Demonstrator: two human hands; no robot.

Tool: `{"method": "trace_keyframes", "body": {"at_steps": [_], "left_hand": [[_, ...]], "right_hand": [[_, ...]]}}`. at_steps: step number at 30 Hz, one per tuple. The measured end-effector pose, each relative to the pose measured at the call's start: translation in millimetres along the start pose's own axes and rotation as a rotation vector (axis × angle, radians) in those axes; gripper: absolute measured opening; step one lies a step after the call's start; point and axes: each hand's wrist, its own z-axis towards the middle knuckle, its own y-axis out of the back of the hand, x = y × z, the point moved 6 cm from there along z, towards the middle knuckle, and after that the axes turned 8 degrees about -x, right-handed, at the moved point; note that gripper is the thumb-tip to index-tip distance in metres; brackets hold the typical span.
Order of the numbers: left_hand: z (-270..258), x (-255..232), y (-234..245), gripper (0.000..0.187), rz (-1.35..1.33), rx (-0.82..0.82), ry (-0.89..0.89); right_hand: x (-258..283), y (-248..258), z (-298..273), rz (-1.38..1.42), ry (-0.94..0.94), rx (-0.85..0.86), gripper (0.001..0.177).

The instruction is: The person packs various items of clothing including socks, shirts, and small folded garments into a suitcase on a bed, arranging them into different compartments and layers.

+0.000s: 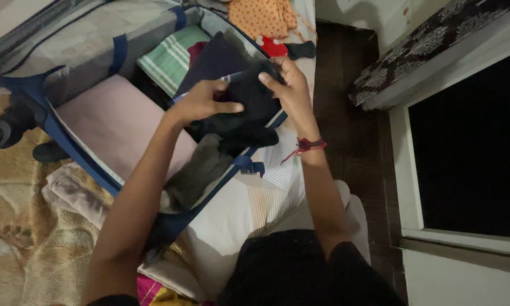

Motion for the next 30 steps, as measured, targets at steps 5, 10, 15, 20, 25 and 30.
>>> {"method": "trace_keyframes", "body": {"at_steps": [5, 10, 15, 20, 25, 30], "left_hand": [[10.0, 66.0, 41.1, 0.034, 0.365, -0.148, 0.120], [-1.6, 75.4, 48.7, 0.037, 0.648, -0.516, 0.057], [3.0, 89.1, 44.3, 0.040, 0.532, -0.336, 0.272], [15.6, 71.5, 52.4, 0.036, -0.047, -0.418, 0.175], [12.7, 38.2, 31.3, 0.031, 0.316, -0.652, -0.198], [18.1, 33.6, -6.3, 0.034, 0.662, -0.525, -0.362]], "right_hand": [[-90.9, 9.3, 33.3, -0.231, -0.122, -0.078, 0.034], [-154.4, -3.7, 50.6, -0.648, 0.426, -0.005, 0.036], [-168.5, -3.0, 53.3, -0.770, 0.184, -0.076, 0.039], [-150.6, 23.2, 54.4, -0.409, -0.161, -0.197, 0.036], [-151.9, 34.3, 78.5, -0.563, 0.283, -0.243, 0.039], [-137.2, 15.2, 57.2, -0.625, 0.446, -0.222, 0.051]]}}
